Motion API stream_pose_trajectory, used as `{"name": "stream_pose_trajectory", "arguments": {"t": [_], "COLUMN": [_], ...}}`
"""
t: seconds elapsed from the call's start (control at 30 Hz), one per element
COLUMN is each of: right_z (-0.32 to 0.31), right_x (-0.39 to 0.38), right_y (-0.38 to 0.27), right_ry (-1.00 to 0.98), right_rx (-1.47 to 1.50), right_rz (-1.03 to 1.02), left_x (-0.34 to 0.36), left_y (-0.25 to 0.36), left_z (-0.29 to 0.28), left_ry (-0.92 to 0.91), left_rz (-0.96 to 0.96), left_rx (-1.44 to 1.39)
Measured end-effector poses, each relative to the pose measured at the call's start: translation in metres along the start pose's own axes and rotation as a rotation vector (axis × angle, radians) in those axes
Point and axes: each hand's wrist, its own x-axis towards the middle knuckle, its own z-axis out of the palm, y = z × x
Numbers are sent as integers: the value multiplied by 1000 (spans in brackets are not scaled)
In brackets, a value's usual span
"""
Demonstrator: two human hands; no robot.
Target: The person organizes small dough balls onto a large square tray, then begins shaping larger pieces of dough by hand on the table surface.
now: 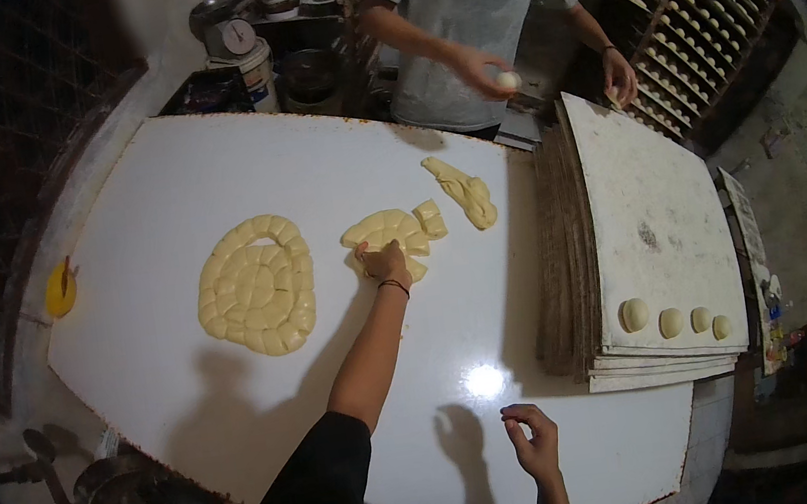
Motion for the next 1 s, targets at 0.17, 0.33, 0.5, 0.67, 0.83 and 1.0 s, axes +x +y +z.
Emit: {"name": "stream_pose_trajectory", "arguments": {"t": [0.17, 0.33, 0.5, 0.67, 0.83, 1.0], "right_z": [-9, -1, 28, 88, 89, 68], "right_x": [-10, -61, -91, -95, -88, -118], "right_y": [3, 28, 48, 76, 52, 46], "right_ry": [174, 202, -19, -202, -745, -573], "right_rx": [12, -23, 79, 337, 1151, 1011], "right_rz": [86, 218, 270, 425, 746, 491], "left_x": [6, -53, -152, -249, -303, -256], "left_y": [-11, -23, -41, -29, 30, 29], "left_z": [-41, -168, -302, -348, -334, -312], "left_ry": [-230, -471, -832, -1013, -936, -1072], "left_rz": [290, 87, 182, 230, -27, 212], "left_rx": [-8, 31, 444, 399, 216, 0]}}
